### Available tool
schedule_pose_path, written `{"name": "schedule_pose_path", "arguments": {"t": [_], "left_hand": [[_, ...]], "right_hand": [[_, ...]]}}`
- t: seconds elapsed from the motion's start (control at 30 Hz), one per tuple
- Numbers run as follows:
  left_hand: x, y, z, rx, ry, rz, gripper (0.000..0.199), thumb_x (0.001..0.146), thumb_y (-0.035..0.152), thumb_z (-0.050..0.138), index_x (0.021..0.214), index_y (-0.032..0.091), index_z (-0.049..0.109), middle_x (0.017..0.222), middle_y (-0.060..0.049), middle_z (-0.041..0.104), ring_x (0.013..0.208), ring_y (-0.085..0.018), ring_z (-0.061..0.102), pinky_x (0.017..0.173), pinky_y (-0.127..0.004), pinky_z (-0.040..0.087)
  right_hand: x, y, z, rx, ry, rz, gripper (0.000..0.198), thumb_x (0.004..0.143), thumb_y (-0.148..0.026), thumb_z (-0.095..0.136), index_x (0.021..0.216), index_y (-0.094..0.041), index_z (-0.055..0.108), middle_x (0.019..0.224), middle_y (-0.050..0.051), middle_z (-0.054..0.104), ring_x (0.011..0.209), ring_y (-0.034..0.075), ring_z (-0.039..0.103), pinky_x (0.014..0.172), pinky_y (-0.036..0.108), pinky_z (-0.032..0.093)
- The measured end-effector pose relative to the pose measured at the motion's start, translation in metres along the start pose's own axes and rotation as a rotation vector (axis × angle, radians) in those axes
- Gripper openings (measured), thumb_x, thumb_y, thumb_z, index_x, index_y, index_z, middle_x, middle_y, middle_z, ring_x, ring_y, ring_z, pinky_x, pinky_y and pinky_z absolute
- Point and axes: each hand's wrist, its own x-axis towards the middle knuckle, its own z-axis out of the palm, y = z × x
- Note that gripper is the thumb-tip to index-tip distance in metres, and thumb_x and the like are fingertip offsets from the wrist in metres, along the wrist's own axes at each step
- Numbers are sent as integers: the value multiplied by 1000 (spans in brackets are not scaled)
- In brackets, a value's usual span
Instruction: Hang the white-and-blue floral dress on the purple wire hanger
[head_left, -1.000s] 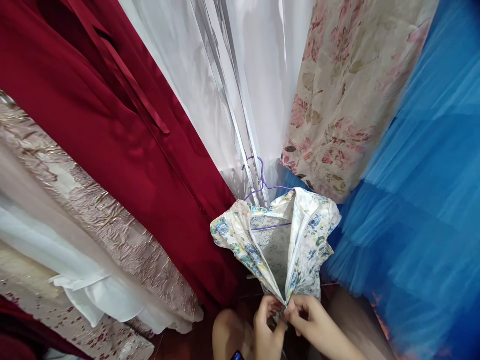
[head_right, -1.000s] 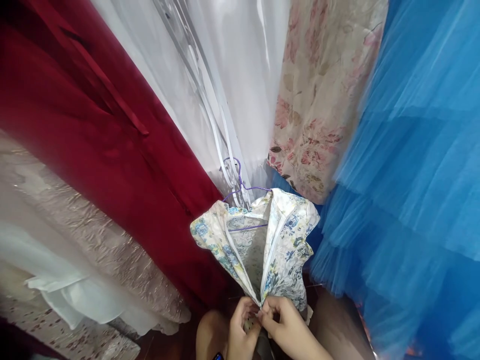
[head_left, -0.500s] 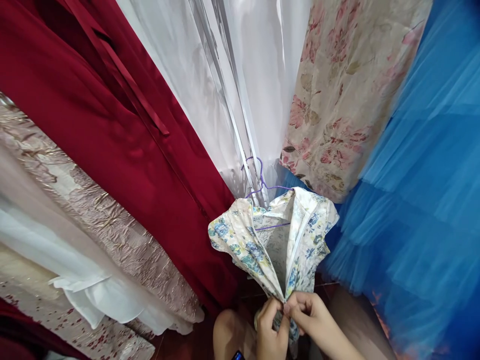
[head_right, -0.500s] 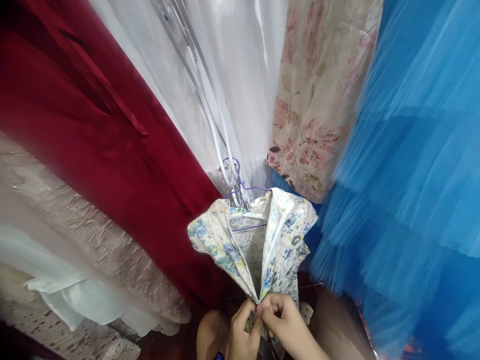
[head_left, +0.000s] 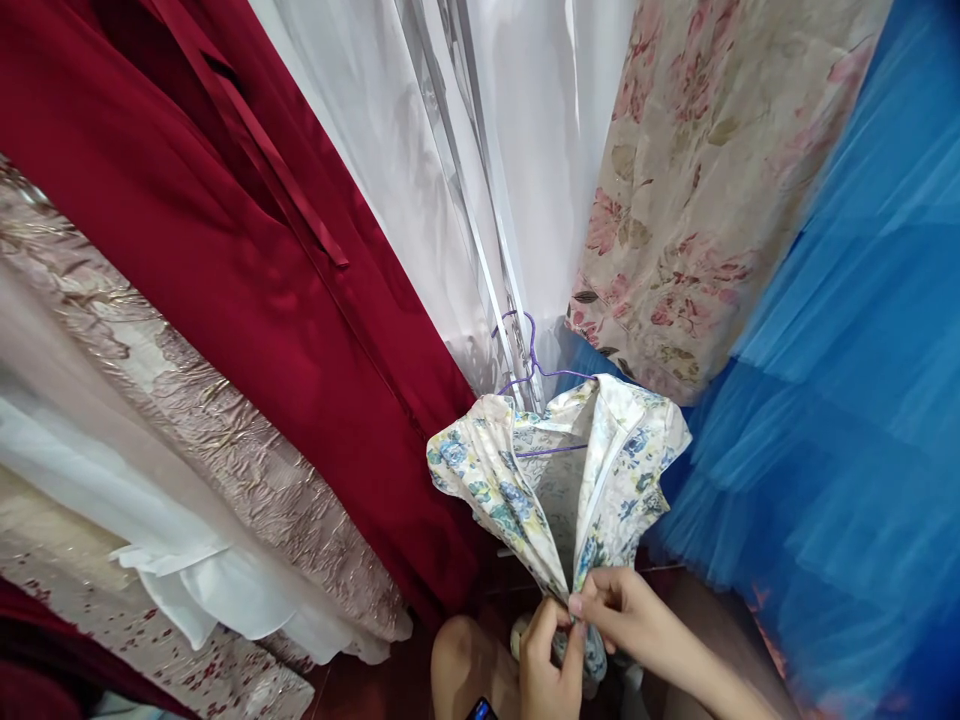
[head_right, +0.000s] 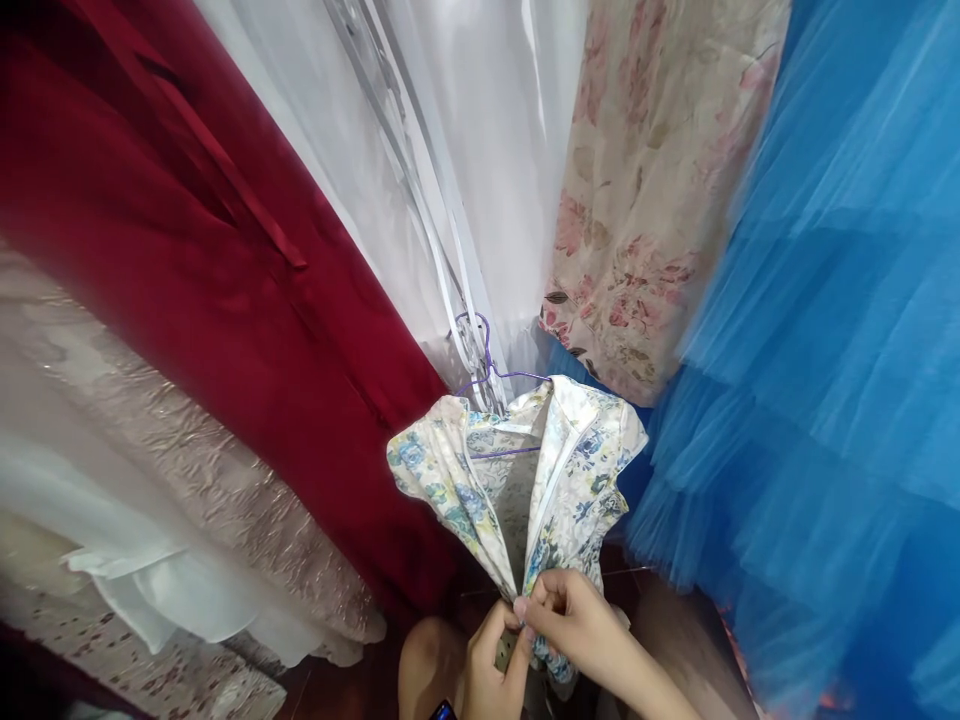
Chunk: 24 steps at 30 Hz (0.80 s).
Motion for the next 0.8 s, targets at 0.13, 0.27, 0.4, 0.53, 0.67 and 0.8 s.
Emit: {"name": "schedule_pose_path", "arguments": {"t": [0.13,0.27,0.4,0.53,0.67,0.8], "left_hand": [[7,16,-9,-51,-73,-32,16,92,22,48,91,19,63,83,-5,68,77,-17,64,72,-22,48],[14,26,-18,-38,-118,-36,15,91,21,50,82,18,61,77,-3,66,73,-16,62,69,-20,47],[14,23,-17,-27,-99,-23,18,92,21,49,77,18,59,73,-2,64,69,-14,60,67,-20,45],[14,25,-15,-39,-114,-52,16,91,18,47,83,18,61,77,-2,65,73,-15,61,70,-20,46],[16,28,-17,-45,-137,-81,15,87,13,47,83,18,60,80,-3,66,76,-16,62,71,-21,47],[14,23,-16,-31,-117,-62,14,87,13,50,84,19,62,81,-3,67,78,-16,62,70,-21,47]], "right_hand": [[-5,10,11,-153,98,-32,24,84,-39,67,78,-17,58,59,-5,52,56,12,47,52,23,32],[-5,9,9,-177,81,-46,18,88,-35,60,82,-18,59,60,-5,53,57,12,48,53,23,33],[-4,6,5,-239,43,-62,17,89,-32,59,79,-18,60,61,-4,55,58,13,49,56,23,36],[-3,7,7,-258,61,-63,15,88,-31,60,78,-19,59,61,-4,56,58,13,49,57,23,37],[-2,6,8,-264,47,-76,19,90,-32,57,76,-19,56,61,-4,53,58,13,47,56,23,35],[-3,4,7,-241,10,-100,23,91,-28,53,70,-19,53,61,-5,50,59,12,45,56,23,33]]}}
